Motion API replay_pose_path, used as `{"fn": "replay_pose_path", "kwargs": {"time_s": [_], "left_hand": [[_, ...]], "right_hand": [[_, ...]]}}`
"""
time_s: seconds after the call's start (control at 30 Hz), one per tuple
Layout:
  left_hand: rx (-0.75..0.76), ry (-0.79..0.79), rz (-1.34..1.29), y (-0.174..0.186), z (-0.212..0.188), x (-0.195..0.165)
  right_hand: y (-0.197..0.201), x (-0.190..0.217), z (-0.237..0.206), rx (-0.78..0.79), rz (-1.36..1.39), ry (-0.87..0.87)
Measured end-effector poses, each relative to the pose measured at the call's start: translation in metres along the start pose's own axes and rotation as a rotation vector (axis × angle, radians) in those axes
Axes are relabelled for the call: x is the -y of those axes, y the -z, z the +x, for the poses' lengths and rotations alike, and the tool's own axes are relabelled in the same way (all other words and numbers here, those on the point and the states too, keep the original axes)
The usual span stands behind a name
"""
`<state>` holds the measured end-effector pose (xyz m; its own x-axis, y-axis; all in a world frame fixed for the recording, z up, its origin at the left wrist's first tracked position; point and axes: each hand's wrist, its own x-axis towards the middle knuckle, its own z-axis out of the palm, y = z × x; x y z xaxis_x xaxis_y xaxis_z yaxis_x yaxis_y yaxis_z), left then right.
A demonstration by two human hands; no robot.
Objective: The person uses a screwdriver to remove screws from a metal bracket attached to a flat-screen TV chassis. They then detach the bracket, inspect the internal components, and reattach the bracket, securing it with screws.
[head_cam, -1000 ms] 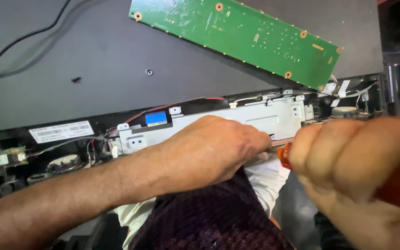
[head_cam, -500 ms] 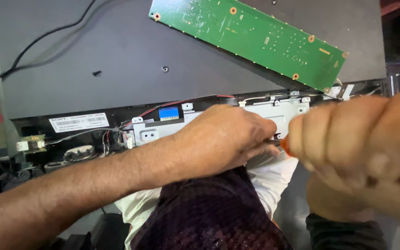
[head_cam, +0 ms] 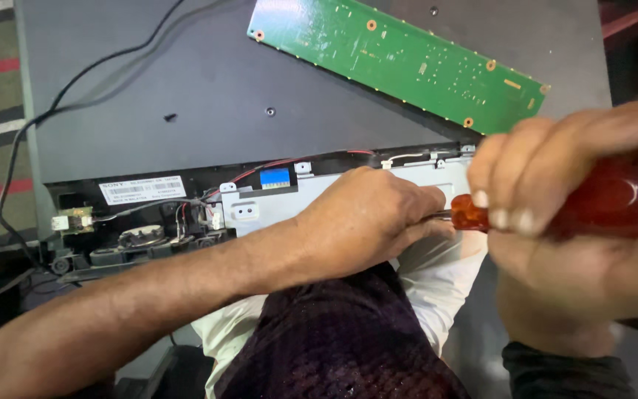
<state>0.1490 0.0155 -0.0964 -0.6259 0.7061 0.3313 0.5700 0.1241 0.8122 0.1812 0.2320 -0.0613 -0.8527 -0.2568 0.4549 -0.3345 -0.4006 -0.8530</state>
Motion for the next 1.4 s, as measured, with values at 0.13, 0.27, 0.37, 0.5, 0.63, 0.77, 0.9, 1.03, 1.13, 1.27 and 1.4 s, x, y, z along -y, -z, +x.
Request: {"fn": "replay_pose_path", "kwargs": {"time_s": [0.13, 0.27, 0.37, 0.5, 0.63, 0.77, 0.9, 1.03, 1.13, 1.27, 1.4], "left_hand": [[-0.032, -0.006, 0.031, -0.002, 0.000, -0.004], [0.109, 0.036, -0.089, 0.000, -0.002, -0.002], [0.079, -0.008, -0.066, 0.001, -0.004, -0.001], [0.044, 0.045, 0.025, -0.002, -0.007, -0.006], [-0.020, 0.016, 0.060, 0.001, -0.007, -0.006], [0.026, -0.037, -0.088, 0.001, -0.007, -0.005], [0.099, 0.060, 0.038, -0.002, -0.006, -0.004], [0.020, 0.007, 0.069, -0.002, -0.007, -0.006], [0.058, 0.022, -0.177, 0.000, -0.010, -0.007], [0.038, 0.047, -0.020, 0.002, -0.013, -0.005], [0.013, 0.156, 0.045, -0.007, -0.018, -0.003]], "right_hand": [[0.022, -0.005, -0.014, 0.002, -0.006, 0.013], [0.029, -0.002, -0.012, 0.029, -0.032, 0.009], [0.000, 0.016, 0.023, 0.086, -0.107, -0.001], [-0.035, 0.058, 0.070, 0.403, -0.808, 0.002], [-0.056, 0.068, 0.045, 0.015, -1.231, -0.361], [-0.022, 0.082, 0.045, 0.409, -1.582, -1.003], [-0.002, 0.084, 0.013, 0.397, -1.463, -0.393], [0.006, 0.083, 0.009, 0.380, -1.465, -0.468], [-0.005, 0.084, 0.016, 0.424, -1.347, -0.352], [-0.032, 0.073, 0.016, 0.225, -1.129, -0.186], [-0.042, 0.036, 0.010, 0.107, -0.832, -0.106]]}}
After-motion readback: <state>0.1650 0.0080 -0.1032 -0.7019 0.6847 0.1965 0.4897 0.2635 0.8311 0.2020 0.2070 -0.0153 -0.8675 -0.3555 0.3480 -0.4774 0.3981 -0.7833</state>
